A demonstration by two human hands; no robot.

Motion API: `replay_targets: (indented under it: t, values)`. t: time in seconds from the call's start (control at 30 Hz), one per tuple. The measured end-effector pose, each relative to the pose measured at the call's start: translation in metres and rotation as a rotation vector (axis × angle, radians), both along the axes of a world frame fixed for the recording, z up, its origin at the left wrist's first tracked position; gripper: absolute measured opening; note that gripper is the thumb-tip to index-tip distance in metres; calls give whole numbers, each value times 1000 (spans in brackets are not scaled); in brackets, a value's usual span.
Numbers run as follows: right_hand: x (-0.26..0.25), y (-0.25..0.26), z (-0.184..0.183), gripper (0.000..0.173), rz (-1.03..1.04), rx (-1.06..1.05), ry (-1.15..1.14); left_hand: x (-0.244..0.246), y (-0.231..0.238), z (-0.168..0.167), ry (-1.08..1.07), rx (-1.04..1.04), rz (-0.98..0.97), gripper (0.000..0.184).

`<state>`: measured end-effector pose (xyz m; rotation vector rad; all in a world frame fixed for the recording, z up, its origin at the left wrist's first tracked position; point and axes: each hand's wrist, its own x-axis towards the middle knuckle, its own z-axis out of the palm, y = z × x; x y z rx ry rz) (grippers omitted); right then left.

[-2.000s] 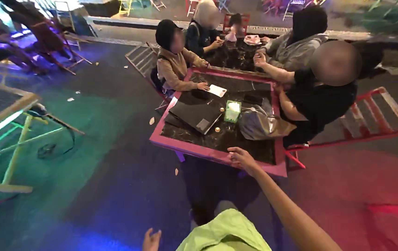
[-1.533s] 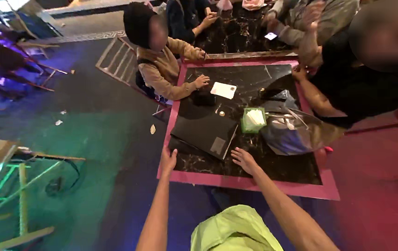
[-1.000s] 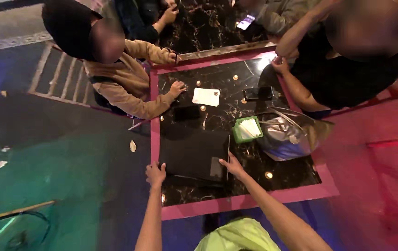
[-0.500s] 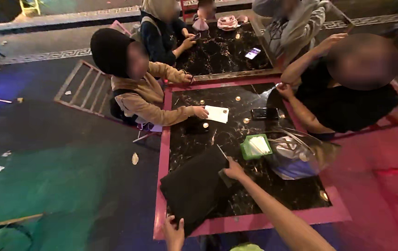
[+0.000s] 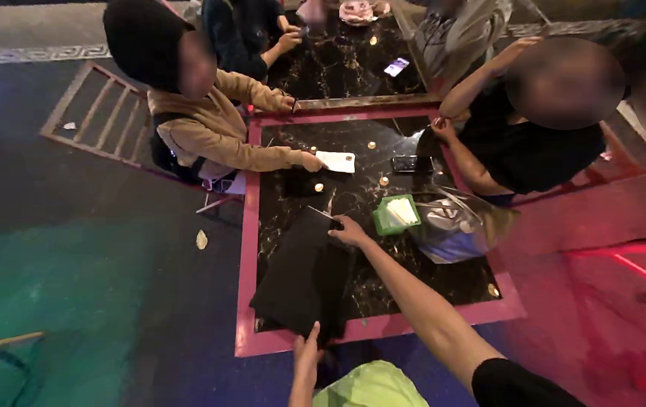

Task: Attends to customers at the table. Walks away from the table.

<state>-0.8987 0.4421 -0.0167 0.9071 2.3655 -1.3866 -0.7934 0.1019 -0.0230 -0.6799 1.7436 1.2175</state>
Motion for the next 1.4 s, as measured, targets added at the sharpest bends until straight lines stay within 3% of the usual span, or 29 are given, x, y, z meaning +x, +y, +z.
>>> replay_targets:
  t: [0.07,0.1,0.2,0.27,0.4,0.53,0.67,0.83,0.93,1.07,1.13,1.4]
  values:
    - [2,3,6,67,10,23,157,8,0,11,-97,-15,-127,74]
    - [2,2,14,63,-40,-9,252,8,0,20,-17,-91,-204,78]
    - [4,-3,46,50,-305,-283,510,-28,-4,33,681,-408,-393,108]
    - [8,-4,60,45,-467,-506,633,-80,-2,22,946,-442,-485,101]
    - [21,1,63,51,-683,-844,713,-157,18,-11,783,-361,-687,75]
    - [28,14,55,47,-854,-971,678,-178,30,-12,680,-382,-730,68]
    - [23,25,45,45,-965,-950,545,-172,16,-4,570,-258,-736,65]
    - [-8,34,35,44,-1049,-920,406,-134,-3,-18,486,-176,-561,61]
    - [-19,41,33,46,-1025,-886,385,-122,1,-19,605,-264,-601,60]
    - [-26,48,25,45,-994,-811,363,-114,14,-24,821,-377,-625,83]
    - [-27,54,19,43,-976,-757,347,-117,18,-30,893,-396,-626,82]
    - [-29,55,4,46,-840,-591,224,-136,23,-26,627,-415,-739,83]
